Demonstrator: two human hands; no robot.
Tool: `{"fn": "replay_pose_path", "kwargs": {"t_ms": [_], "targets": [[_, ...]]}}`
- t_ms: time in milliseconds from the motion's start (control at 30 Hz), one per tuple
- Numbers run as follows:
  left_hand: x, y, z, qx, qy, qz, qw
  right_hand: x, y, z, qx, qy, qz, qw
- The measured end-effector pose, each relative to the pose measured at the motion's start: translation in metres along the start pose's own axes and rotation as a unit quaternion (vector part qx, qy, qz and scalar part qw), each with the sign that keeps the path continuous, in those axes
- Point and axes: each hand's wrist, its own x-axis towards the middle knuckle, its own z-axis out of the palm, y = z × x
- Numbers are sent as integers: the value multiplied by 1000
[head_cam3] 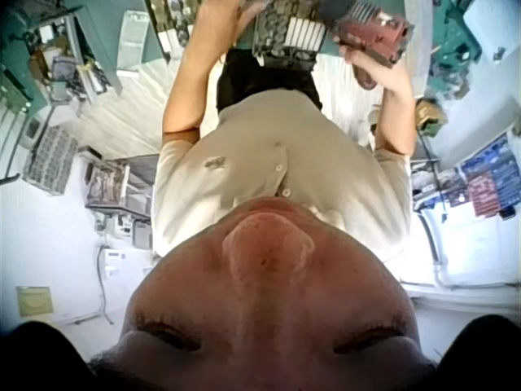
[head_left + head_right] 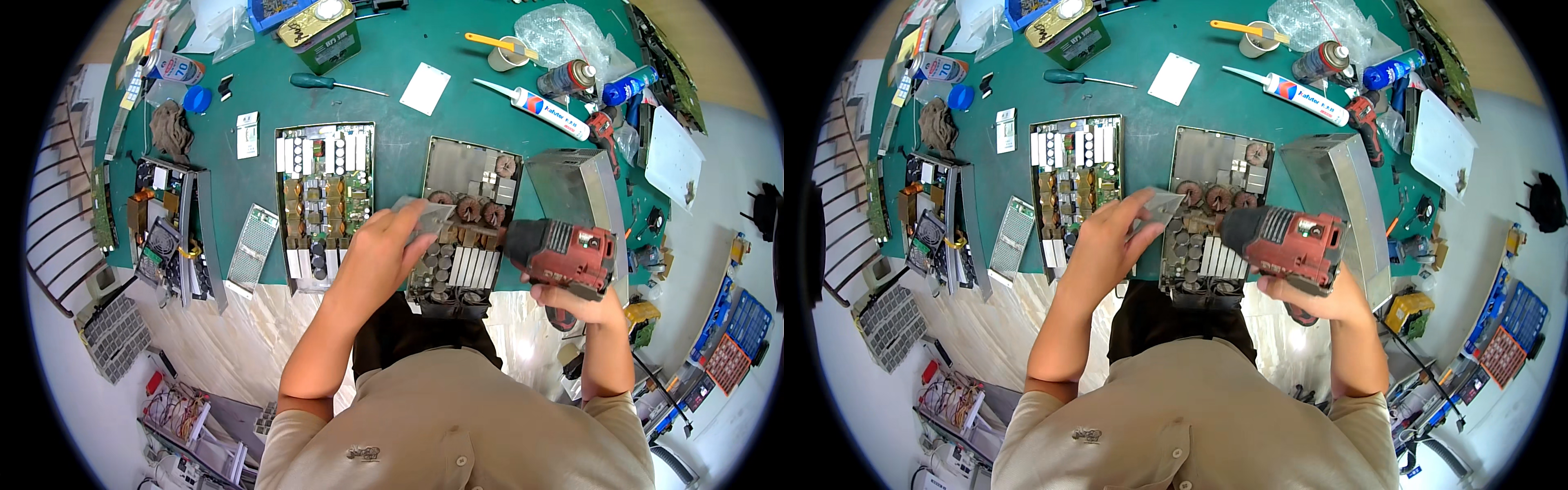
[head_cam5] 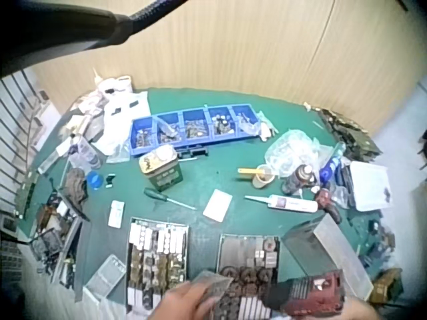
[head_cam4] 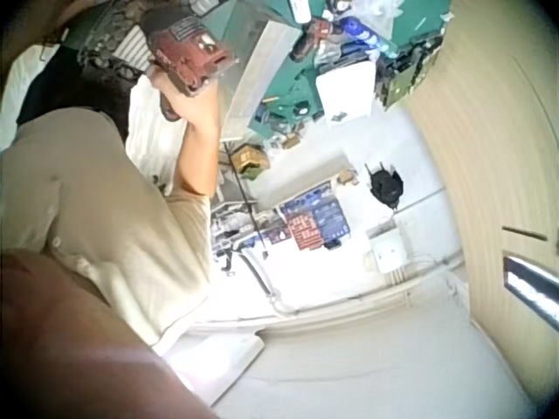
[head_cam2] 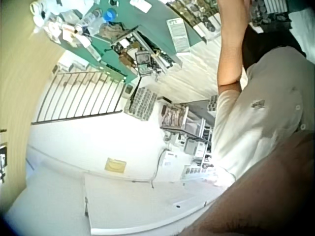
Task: The person uses a power screwdriver to remove screws from electronic components, then removes internal circuit boards from metal housings by hand.
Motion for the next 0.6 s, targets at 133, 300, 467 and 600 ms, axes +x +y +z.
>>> {"fn": "replay_pose_path", "kwargs": {"t_ms": [133,300,467,600], "targets": [[7,7,-6,24,-8,78,997,-7,0,7,-15,-11,4,1000],[-7,3,-8,32,-6,76,997,-4,1,6,17,-29,7,999],[-41,-6,-18,60,-14,25,998,35,-5,-2,11,39,-27,999],[-73,-7,-22,63,-44,-9,997,104,-2,-5,-56,58,-36,996]]}}
